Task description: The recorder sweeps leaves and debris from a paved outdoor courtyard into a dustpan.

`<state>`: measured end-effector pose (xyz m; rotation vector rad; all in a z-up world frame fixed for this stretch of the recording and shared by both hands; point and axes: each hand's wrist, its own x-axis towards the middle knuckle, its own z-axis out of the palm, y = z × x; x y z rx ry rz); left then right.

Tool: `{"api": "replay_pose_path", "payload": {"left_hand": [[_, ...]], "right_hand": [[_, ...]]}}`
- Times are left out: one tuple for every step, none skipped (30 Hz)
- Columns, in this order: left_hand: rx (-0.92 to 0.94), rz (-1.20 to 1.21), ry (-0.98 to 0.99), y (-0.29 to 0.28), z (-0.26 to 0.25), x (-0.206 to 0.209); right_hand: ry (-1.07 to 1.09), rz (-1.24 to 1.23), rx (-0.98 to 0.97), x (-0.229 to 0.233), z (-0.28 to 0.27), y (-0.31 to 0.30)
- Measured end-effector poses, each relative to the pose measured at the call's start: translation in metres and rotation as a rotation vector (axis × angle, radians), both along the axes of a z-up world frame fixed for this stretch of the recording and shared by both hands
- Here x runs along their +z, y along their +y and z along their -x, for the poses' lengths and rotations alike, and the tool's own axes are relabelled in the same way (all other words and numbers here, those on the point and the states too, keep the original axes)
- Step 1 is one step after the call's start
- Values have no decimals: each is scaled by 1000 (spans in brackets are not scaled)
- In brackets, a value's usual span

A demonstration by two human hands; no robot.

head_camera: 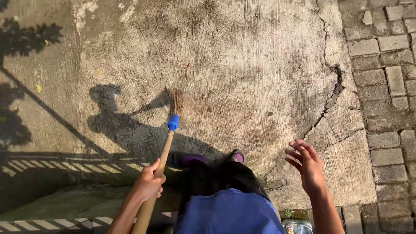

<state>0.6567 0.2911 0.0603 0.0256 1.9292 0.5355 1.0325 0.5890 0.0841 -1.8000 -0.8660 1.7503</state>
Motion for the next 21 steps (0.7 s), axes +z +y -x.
{"api": "replay_pose_path", "payload": {"left_hand": [[26, -6, 3, 1, -4, 6], [56, -42, 9, 1, -6, 13], [87, -70, 22, -2, -6, 22], [115, -67, 30, 3, -16, 31], [118, -78, -33, 9, -24, 38], [121, -91, -96, 16, -31, 45], [135, -90, -94, 20, -34, 49], [90, -70, -148, 24, -36, 53], [41, -53, -206, 28, -38, 55], [51, -53, -206, 23, -34, 45], [11, -50, -253, 20, -30, 36], [-29, -47, -299, 17, -26, 27], [-17, -47, -305, 5, -12, 19], [-30, -1, -305, -8, 1, 11], [-42, 43, -301, -18, 16, 3], [-30, 42, -304, -36, 40, 5], [-37, 100, -289, -53, 64, 7], [-43, 158, -274, -71, 87, 8], [-35, 157, -280, -83, 109, 12], [-30, 197, -236, -95, 129, 15], [-23, 238, -188, -108, 150, 19]], "right_hand": [[3, -6, 26, 1, 11, -1], [-24, 9, 67, 2, 23, -2], [-45, 32, 111, 2, 38, -7], [-38, 34, 140, 9, 55, -11], [-63, 49, 193, 15, 72, -18], [-88, 64, 247, 21, 89, -25], [-87, 65, 261, 23, 103, -30], [-86, 63, 264, 24, 118, -36], [-88, 59, 263, 25, 131, -43], [-89, 59, 273, 30, 149, -49], [-92, 66, 288, 36, 165, -54], [-95, 73, 303, 42, 182, -59], [-102, 75, 314, 40, 192, -64], [-86, 63, 319, 37, 201, -69], [-67, 50, 326, 35, 213, -72], [-70, 51, 338, 37, 226, -75], [-80, 55, 349, 40, 239, -78], [-90, 59, 360, 43, 252, -81], [-96, 60, 369, 41, 262, -83], [-93, 50, 370, 38, 271, -85], [-87, 41, 374, 35, 281, -87]]}}
